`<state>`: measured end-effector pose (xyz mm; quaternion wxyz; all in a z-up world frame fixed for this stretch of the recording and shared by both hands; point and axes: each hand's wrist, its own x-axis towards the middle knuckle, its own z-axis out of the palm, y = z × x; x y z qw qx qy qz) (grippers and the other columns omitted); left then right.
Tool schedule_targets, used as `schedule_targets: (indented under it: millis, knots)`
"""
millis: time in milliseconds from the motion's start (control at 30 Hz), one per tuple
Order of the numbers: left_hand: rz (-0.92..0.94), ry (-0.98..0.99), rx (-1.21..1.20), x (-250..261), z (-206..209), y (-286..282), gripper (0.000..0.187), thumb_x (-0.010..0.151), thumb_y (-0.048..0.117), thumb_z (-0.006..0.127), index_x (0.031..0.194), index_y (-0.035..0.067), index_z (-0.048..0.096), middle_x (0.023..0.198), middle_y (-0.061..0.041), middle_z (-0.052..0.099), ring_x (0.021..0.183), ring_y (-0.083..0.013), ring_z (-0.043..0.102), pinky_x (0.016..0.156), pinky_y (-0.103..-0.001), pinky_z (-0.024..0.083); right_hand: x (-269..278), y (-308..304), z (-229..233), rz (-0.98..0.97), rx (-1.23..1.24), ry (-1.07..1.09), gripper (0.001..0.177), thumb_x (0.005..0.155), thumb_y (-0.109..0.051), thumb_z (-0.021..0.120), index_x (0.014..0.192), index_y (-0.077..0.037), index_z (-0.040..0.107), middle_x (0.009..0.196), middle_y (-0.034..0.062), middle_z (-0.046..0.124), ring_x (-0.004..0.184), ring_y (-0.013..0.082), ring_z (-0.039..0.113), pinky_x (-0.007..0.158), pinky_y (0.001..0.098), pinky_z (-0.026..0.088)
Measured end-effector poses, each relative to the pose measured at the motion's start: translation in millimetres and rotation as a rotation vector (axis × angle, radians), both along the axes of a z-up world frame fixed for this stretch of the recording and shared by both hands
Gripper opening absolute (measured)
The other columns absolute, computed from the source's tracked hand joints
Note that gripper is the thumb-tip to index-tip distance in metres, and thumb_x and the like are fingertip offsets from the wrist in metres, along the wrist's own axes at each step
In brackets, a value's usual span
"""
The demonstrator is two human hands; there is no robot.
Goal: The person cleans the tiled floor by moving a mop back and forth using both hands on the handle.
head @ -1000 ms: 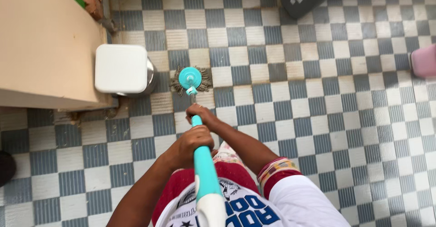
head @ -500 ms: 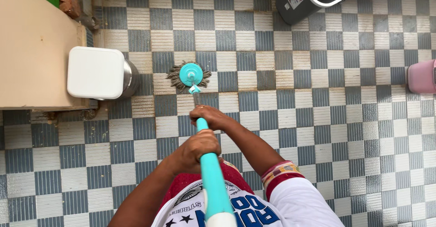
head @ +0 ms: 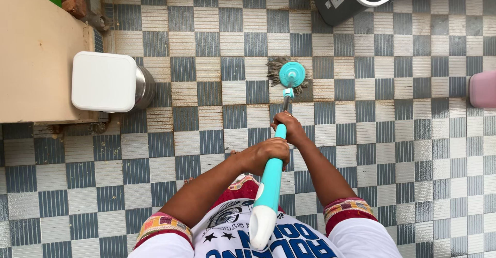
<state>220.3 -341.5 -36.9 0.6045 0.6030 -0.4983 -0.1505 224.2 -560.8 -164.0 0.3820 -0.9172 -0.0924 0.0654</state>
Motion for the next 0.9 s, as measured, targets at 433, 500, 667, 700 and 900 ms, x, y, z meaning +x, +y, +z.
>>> schedule_targets:
  millis: [433, 500, 667, 700, 900]
  knots:
    - [0.242, -0.007, 0.210, -3, 45, 111, 0.026, 0.072, 0.004, 0.083, 0.084, 0.012, 0.062, 0.090, -0.003, 0.070, 0.097, -0.0220, 0.070, 0.097, -0.040, 0.057, 28, 136, -43, 0.137, 0.179, -0.216, 0.021, 0.095, -0.013, 0.073, 0.085, -0.012, 0.055, 0.078, 0.0036, 0.060, 0.076, 0.0196, 0.060, 0.088, 0.0403, 0.054]
    - [0.284, -0.037, 0.235, -13, 49, 126, 0.026, 0.069, 0.003, 0.083, 0.083, 0.011, 0.062, 0.086, -0.004, 0.069, 0.095, -0.0225, 0.070, 0.101, -0.044, 0.055, 29, 162, -41, 0.174, 0.218, -0.132, 0.020, 0.095, -0.015, 0.073, 0.085, -0.011, 0.056, 0.080, 0.0037, 0.061, 0.079, 0.0205, 0.060, 0.086, 0.0411, 0.054]
    - [0.467, -0.030, 0.377, -45, 42, 147, 0.025, 0.077, 0.013, 0.086, 0.096, 0.013, 0.070, 0.105, -0.005, 0.075, 0.108, -0.0203, 0.071, 0.117, -0.050, 0.048, 36, 223, -35, 0.313, 0.239, -0.068, 0.019, 0.091, -0.015, 0.074, 0.086, -0.010, 0.057, 0.082, 0.0045, 0.063, 0.080, 0.0219, 0.066, 0.113, 0.0528, 0.040]
    - [0.491, 0.005, 0.412, -50, 44, 154, 0.029, 0.075, 0.016, 0.087, 0.100, 0.012, 0.072, 0.110, -0.006, 0.076, 0.113, -0.0214, 0.070, 0.118, -0.051, 0.046, 36, 233, -33, 0.338, 0.225, -0.068, 0.019, 0.090, -0.016, 0.075, 0.085, -0.010, 0.057, 0.081, 0.0044, 0.064, 0.081, 0.0221, 0.066, 0.114, 0.0532, 0.039]
    - [0.577, 0.013, 0.422, -56, 62, 186, 0.048, 0.069, 0.022, 0.089, 0.113, 0.012, 0.074, 0.132, -0.012, 0.068, 0.133, -0.0322, 0.056, 0.118, -0.059, 0.032, 40, 277, -17, 0.410, 0.162, -0.014, 0.016, 0.091, -0.022, 0.073, 0.089, -0.014, 0.060, 0.087, 0.0022, 0.065, 0.090, 0.0230, 0.064, 0.098, 0.0483, 0.048]
